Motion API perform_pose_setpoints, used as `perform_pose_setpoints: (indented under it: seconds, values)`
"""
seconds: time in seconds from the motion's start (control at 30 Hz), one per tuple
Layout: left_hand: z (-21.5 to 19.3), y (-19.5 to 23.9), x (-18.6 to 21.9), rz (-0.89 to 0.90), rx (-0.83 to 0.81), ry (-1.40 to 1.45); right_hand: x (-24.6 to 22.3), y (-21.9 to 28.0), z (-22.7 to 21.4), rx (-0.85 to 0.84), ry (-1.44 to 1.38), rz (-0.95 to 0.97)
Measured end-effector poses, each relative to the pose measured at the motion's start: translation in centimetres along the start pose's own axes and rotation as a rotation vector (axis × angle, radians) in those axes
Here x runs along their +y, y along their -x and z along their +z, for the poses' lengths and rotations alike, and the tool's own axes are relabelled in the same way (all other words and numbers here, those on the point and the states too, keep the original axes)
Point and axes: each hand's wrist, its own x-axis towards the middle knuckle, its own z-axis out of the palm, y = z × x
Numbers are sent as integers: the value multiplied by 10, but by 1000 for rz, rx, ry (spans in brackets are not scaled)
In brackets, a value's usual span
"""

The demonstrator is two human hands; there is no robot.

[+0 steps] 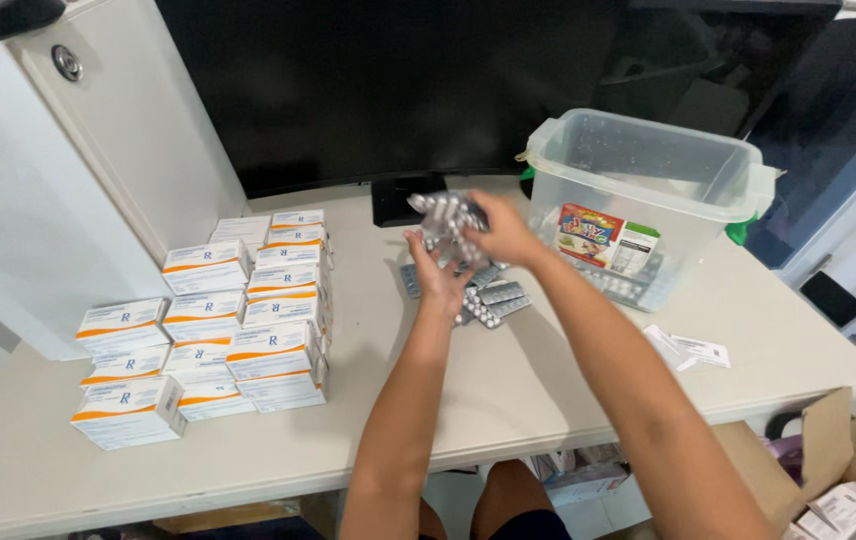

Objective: The person repeatedly picks up blister packs of pills, separates them, and places them into a clear plastic container. They also handle small white boxes, opening some and placing them into a cardboard box. The task involves sorting and organizing pill blister packs and boxes on a table.

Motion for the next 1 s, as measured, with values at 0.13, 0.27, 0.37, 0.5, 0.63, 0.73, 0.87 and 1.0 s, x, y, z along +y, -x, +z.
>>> perform_pose_setpoints:
  seconds: [0.13,0.27,0.37,0.5,0.63,0.73,0.87,1.0]
  values:
    - [-38,-22,-18,385,18,-564,51,62,57,174,-54,125]
    - [-43,-27,-33,639,-26,-1045,73,81,63,249,-86,317]
    - [-49,-20,-44,530,-18,-1208,73,91,60,233,-136,282]
    - [-56,-22,-50,794,-110,-1351,64,89,57,281,108,165]
    - [-63,-27,-53,733,-23,-1442,54,93,56,283,206,274]
    - [-63,-21,-44,723,41,-1427,42,97,49,215,291,383]
    - [-40,10,-25,797,14,-1497,10,107,19,72,348,270]
    - [3,66,-16,1004,-270,-1479,-30,133,-64,-196,369,100]
